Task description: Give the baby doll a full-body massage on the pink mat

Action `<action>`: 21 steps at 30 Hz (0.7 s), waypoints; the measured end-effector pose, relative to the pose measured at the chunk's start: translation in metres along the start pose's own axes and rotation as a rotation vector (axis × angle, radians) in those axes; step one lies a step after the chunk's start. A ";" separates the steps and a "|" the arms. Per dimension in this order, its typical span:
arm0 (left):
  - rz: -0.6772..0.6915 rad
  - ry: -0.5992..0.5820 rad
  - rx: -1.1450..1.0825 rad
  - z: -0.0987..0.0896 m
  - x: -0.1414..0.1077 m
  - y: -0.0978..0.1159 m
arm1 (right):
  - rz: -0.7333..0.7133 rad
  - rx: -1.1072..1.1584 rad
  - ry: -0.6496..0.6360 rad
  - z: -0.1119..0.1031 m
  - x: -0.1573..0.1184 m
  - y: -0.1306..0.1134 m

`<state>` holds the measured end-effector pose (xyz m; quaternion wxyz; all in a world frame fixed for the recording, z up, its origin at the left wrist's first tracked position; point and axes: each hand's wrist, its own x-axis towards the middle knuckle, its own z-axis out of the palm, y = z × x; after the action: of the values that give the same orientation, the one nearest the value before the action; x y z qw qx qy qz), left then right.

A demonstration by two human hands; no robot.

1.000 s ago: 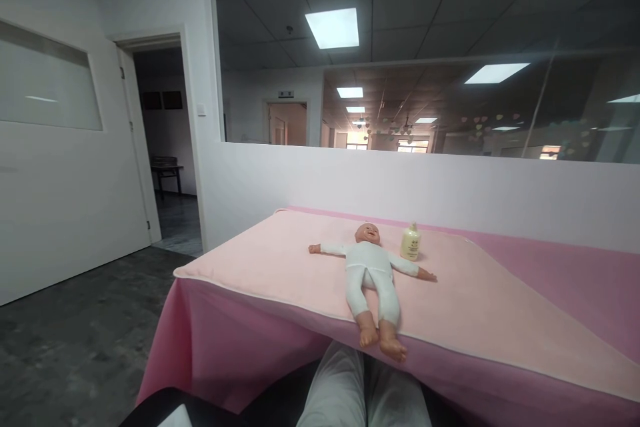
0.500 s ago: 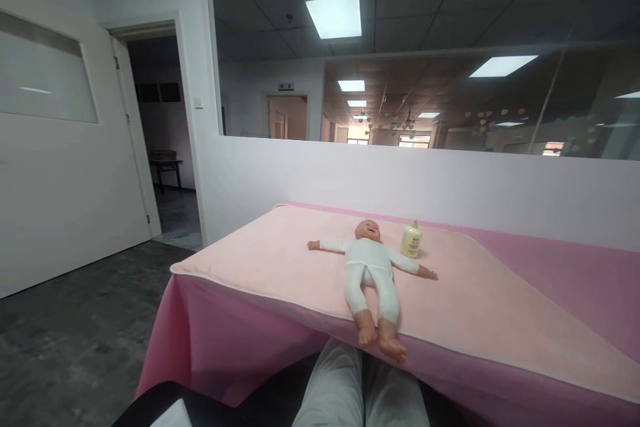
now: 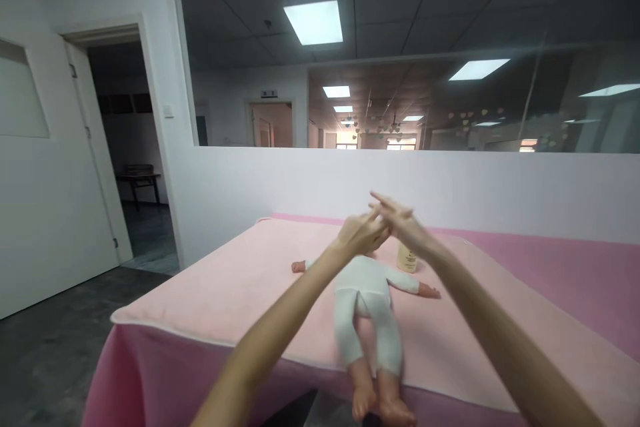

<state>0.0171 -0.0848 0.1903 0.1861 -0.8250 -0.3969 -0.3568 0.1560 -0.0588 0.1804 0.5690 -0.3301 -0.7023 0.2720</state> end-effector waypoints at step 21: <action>-0.735 0.109 -0.655 0.191 -0.090 -0.080 | 0.132 -0.492 0.055 0.034 -0.057 0.230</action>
<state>-0.0004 0.0304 -0.0032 -0.2007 -0.6257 -0.5184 -0.5473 0.1657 0.0428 -0.0358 0.4714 -0.5109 -0.7087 0.1204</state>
